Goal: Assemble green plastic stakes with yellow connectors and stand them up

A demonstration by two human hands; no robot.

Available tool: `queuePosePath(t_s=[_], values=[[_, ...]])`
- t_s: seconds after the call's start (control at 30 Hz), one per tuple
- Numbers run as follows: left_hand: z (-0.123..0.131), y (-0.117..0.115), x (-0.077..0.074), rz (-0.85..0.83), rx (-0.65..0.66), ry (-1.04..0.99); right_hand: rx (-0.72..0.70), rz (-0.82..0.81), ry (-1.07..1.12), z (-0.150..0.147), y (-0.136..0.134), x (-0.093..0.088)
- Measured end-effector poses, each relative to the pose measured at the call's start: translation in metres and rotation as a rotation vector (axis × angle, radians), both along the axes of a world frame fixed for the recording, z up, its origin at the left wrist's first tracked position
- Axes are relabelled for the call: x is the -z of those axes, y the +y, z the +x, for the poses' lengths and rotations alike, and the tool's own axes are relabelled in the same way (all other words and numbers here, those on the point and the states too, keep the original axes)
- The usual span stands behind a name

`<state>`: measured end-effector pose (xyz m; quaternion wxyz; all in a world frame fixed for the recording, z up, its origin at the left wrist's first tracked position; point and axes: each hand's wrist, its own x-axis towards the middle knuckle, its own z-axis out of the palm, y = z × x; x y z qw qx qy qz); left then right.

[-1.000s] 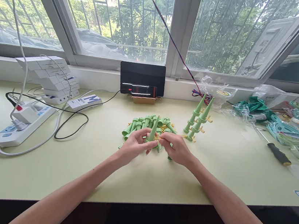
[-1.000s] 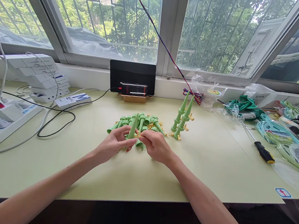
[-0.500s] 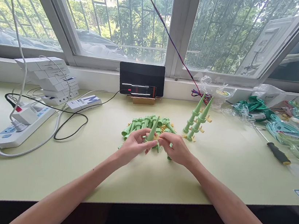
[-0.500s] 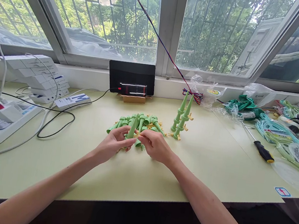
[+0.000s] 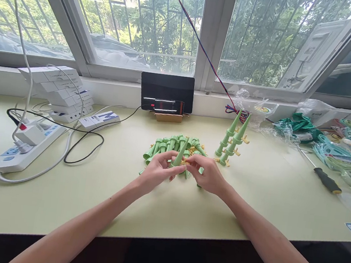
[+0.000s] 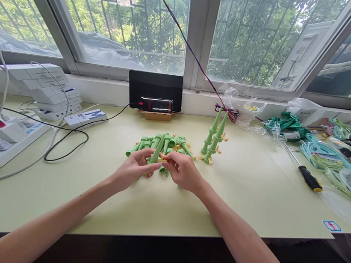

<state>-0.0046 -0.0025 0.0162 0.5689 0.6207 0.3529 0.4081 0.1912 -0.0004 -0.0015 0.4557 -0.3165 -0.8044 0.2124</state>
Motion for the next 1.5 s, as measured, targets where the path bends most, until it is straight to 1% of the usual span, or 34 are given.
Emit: queuePosePath(t_s=[0.4, 0.87, 1.07, 1.3, 1.5], values=[[0.0014, 0.0018, 0.0041, -0.065, -0.005, -0.036, 0.010, 0.005, 0.007, -0.0004, 0.0005, 0.0001], [0.0012, 0.0034, 0.0060, -0.075, -0.011, -0.056, 0.008, -0.059, -0.035, -0.0010, -0.0006, -0.0002], [0.0005, 0.0027, 0.0055, -0.077, 0.009, -0.068, -0.009, -0.059, -0.034, -0.0003, 0.0001, -0.0003], [0.0006, 0.0024, 0.0054, -0.088, 0.000, -0.061, -0.010, -0.059, -0.039, -0.0006, -0.0008, -0.0011], [0.0005, 0.0016, 0.0001, -0.075, 0.041, -0.034, 0.010, -0.074, -0.035, -0.0009, -0.0017, -0.0013]])
